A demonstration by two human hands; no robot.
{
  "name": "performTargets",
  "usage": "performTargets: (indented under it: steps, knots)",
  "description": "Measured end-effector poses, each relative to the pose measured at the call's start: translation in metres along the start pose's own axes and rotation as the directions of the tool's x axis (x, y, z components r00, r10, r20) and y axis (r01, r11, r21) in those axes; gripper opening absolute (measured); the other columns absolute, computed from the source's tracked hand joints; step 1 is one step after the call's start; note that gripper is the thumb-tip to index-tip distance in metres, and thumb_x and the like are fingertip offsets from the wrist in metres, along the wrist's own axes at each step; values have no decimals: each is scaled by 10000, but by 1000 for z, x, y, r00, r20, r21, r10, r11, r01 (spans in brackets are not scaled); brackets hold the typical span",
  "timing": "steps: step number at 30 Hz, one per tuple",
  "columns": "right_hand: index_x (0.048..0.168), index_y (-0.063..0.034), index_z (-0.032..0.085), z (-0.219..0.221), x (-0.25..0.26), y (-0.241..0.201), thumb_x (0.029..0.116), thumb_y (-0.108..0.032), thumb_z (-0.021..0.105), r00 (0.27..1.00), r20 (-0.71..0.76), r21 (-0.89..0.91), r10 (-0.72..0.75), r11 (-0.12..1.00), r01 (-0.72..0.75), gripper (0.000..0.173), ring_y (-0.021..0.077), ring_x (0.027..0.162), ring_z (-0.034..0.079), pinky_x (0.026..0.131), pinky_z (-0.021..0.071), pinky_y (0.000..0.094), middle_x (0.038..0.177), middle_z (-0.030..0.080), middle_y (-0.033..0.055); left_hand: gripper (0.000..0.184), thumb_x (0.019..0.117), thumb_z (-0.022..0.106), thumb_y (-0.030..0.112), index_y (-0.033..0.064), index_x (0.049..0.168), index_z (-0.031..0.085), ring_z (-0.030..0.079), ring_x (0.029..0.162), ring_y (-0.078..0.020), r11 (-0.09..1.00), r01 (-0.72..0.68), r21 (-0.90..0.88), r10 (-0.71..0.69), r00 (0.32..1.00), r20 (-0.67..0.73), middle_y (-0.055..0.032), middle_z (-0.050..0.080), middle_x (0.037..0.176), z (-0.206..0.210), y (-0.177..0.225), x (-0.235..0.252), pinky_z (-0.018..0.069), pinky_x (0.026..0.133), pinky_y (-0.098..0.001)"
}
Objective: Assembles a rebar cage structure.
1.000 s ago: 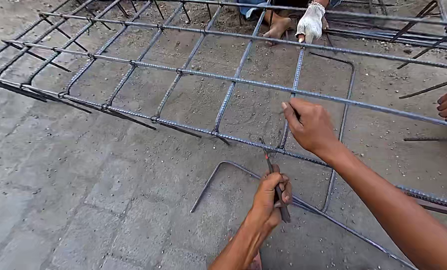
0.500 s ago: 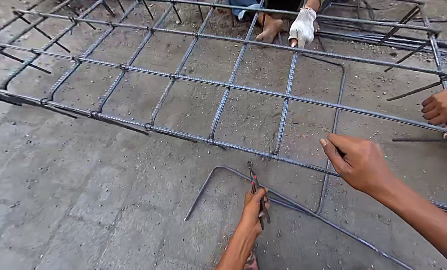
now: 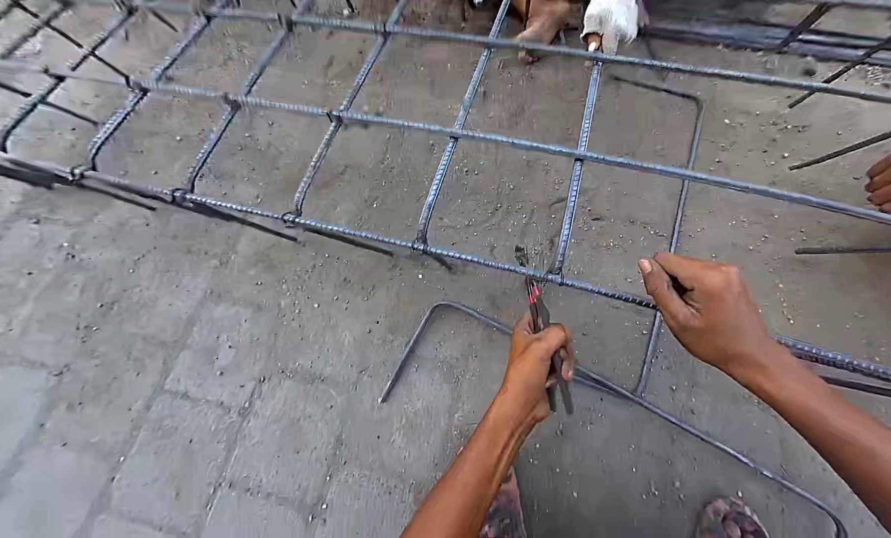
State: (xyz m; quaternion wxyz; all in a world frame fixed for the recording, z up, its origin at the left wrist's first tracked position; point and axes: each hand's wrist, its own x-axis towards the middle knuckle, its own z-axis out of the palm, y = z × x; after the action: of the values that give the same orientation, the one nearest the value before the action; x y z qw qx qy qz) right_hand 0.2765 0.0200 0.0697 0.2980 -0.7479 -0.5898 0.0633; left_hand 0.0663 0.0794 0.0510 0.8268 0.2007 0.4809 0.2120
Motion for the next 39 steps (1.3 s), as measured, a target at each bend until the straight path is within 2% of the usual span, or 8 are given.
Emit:
performTargets:
  steps: [6,13,16,21,29,33,36,39]
  knots:
    - [769,-73,647,-2,8,5,1021,-311,435,998,15,-136,-58,989,60,407,243,596,619,488,464,429,660,590,67,146,1039,449,4,60,915,502,425,376,2,990,31,-136,-72,949,-306,31,473,550,-29,-1,23,355,345,-120]
    - [1119,-58,694,20,8,-7,1043,-389,451,982,187,-45,25,999,-17,417,291,865,706,709,575,505,949,704,106,143,945,477,-74,61,966,435,455,365,-27,992,-118,37,114,989,94,23,459,510,-12,29,24,409,370,-148]
    - [1317,-57,622,25,10,-25,1045,-455,520,881,458,-98,118,992,-82,492,358,946,699,795,559,557,1068,695,163,105,1007,473,-46,50,980,442,453,375,-28,997,-62,-42,62,998,6,13,461,540,-17,19,25,416,374,-145]
    - [1211,-87,669,14,31,-37,1072,-368,511,723,640,-70,260,957,-283,352,306,863,672,796,513,520,919,690,129,179,1022,416,-18,72,883,485,411,364,9,978,59,-202,-94,981,-167,32,458,543,-4,21,19,351,340,-106]
    - [1027,-56,697,36,18,-33,996,-393,595,853,480,-143,204,978,-153,354,351,681,665,609,475,539,710,658,143,146,970,459,-80,65,969,440,447,361,-23,1000,-23,-6,23,998,61,27,446,511,-14,17,9,407,369,-143]
    - [1291,-5,607,48,16,-40,896,-180,687,963,259,-312,76,950,9,439,404,809,720,645,555,516,892,702,205,97,1035,461,-14,56,973,486,446,388,-17,994,71,-88,-80,991,-107,8,481,576,-25,7,24,387,364,-128]
    - [1625,-2,211,53,36,-38,730,-85,830,953,301,-388,-46,906,167,1092,433,1524,276,1206,273,579,1648,266,270,99,1022,495,-21,49,954,478,466,397,-39,996,52,-68,-64,980,-189,-7,488,578,-37,-5,26,402,372,-142]
    - [1609,74,156,52,58,-35,705,-92,833,863,498,-384,-86,870,309,1141,396,1587,46,1274,75,538,1699,72,263,160,953,590,-85,9,1027,484,589,547,-80,989,-85,125,116,956,-269,-58,586,728,-36,-9,34,515,509,-188]
